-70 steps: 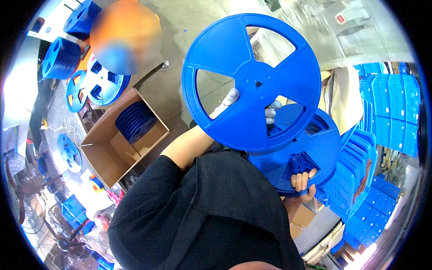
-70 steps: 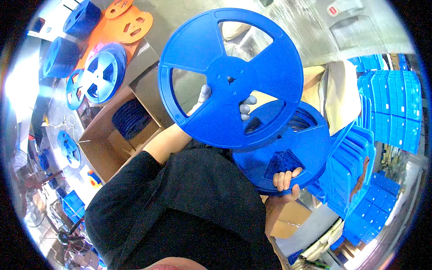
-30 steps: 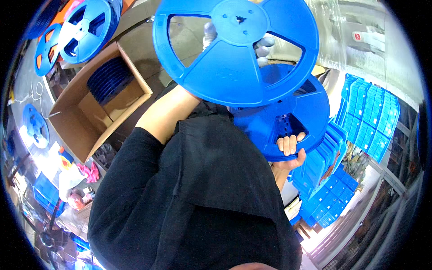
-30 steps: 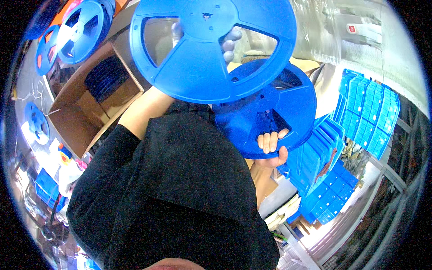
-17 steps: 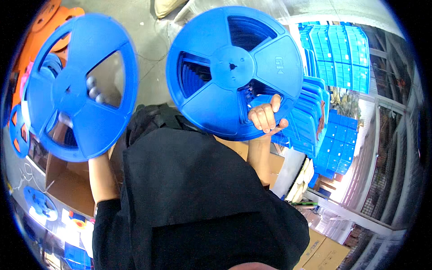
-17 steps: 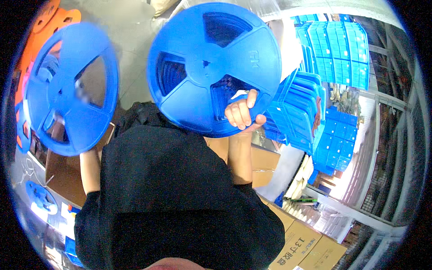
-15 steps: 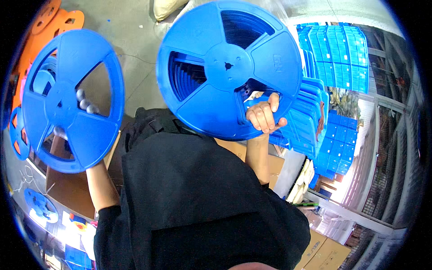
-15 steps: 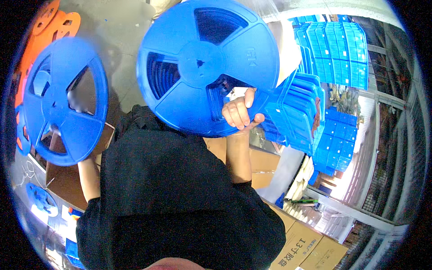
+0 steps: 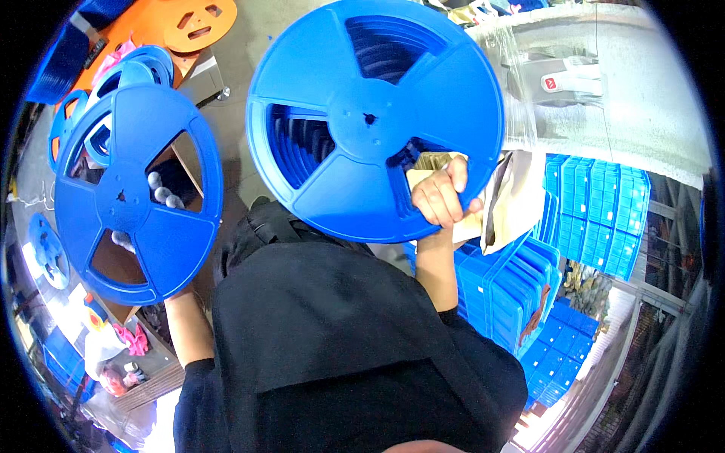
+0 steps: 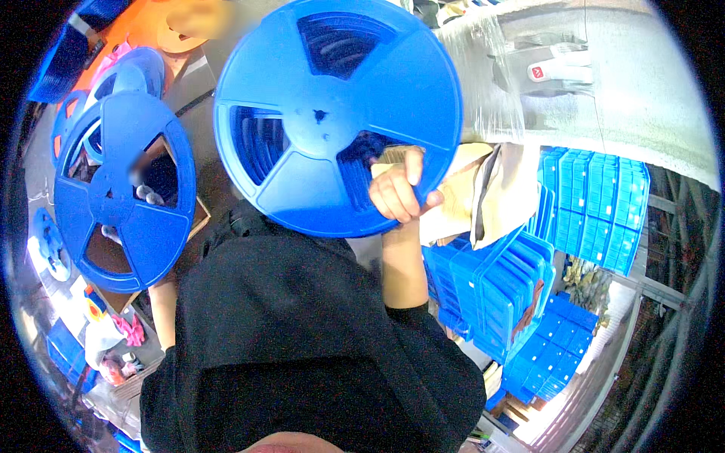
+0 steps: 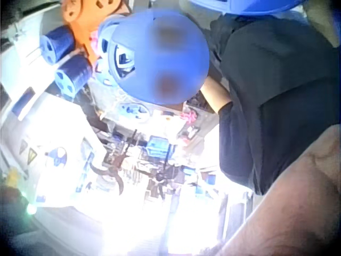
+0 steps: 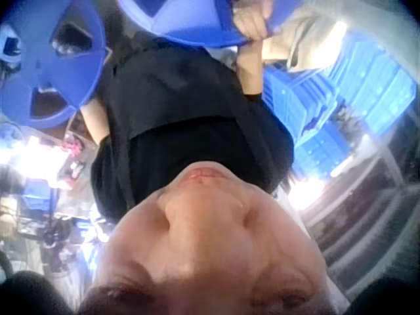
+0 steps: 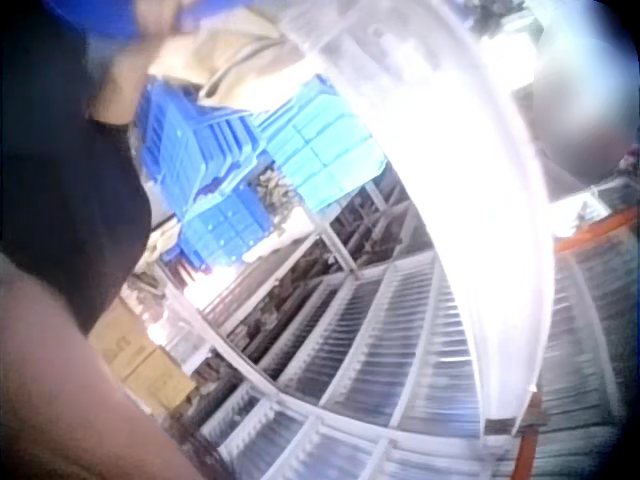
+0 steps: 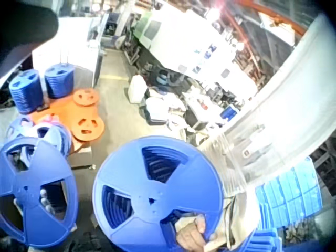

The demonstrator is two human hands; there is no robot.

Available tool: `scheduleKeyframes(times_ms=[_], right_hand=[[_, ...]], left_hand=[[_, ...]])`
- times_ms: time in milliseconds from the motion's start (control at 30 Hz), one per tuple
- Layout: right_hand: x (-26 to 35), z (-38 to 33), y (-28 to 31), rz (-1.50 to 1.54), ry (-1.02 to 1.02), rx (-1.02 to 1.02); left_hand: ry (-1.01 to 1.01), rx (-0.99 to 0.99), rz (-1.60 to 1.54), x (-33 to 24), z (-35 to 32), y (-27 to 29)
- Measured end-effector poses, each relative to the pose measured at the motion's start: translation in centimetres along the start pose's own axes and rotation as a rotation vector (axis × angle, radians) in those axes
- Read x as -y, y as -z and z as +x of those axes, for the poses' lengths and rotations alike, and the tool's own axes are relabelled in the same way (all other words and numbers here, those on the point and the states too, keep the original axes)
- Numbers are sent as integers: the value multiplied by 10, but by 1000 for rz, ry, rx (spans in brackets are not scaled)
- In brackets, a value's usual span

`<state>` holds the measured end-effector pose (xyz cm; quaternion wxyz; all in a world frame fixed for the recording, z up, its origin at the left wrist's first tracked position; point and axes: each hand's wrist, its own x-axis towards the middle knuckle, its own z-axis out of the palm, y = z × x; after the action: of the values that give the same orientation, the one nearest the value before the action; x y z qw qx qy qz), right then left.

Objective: The person picks up blue plastic spools from a table and stacks them into a cardboard box. They then place the stack of spools into a large yellow sack. The person repeats this process, handling the spools one by one or in small groups, and placing them into the sack.

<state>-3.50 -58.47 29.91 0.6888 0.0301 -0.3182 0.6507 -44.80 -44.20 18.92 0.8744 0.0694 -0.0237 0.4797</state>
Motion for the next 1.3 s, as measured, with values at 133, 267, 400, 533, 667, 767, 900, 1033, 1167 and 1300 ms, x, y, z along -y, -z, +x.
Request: scheduleKeyframes(times_ms=[133, 267, 400, 533, 667, 767, 900, 1033, 1167, 1300], right_hand=[[17, 29, 29, 56, -81, -16], [16, 68, 45, 145, -111, -70], [5, 99, 66, 248, -176, -164], [-31, 126, 70, 229, -249, -268], [-45, 130, 82, 99, -381, -324], [-71, 133, 90, 38, -456, -451], [-65, 142, 103, -25, -516, -551], [-84, 150, 87, -131, -499, -588], [-100, 154, 67, -222, -487, -635], [-114, 157, 52, -246, -462, -648]], left_hand=[[-68, -31, 14, 21, -1, -7], [-152, -111, 45, 38, -17, -18], [-282, -222, 60, 45, -41, -15], [-465, -432, 68, 33, -88, 6], [-595, -687, -10, 47, -135, 45], [-648, -798, -90, 34, -144, 82], [-694, -948, -225, 31, -132, 131], [-682, -1129, -273, -8, -120, 188], [-611, -1344, -299, -34, -110, 232], [-439, -1356, -330, -51, -118, 240]])
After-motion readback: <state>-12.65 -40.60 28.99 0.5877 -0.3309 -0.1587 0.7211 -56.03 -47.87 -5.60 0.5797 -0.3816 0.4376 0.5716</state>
